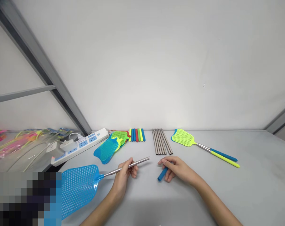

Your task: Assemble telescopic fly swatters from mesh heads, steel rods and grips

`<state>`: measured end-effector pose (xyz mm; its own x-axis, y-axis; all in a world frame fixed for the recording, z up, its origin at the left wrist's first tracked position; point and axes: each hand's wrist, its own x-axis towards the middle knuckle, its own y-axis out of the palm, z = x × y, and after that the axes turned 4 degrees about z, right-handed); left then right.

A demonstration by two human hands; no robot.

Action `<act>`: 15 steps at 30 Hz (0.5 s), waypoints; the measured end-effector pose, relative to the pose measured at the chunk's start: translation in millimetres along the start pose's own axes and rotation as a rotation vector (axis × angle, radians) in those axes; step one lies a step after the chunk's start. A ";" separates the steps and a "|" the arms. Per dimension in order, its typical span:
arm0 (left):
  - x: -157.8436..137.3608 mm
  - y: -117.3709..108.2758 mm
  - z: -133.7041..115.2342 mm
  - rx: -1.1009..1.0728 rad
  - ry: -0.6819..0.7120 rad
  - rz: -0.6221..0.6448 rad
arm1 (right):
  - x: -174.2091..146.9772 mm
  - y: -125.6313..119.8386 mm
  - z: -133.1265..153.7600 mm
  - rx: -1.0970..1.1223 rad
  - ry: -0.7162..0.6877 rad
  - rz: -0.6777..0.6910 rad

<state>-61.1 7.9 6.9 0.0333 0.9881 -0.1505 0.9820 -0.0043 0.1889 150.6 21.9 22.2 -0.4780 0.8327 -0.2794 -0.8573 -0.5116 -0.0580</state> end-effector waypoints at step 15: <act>1.5 0.4 3.0 -0.003 0.036 0.132 | -16.1 8.6 25.4 0.296 -0.137 -0.071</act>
<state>-60.0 9.0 3.9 0.1558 0.9837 -0.0896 0.9690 -0.1346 0.2074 146.0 9.4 50.6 -0.4189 0.8951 -0.1524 -0.8982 -0.3839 0.2141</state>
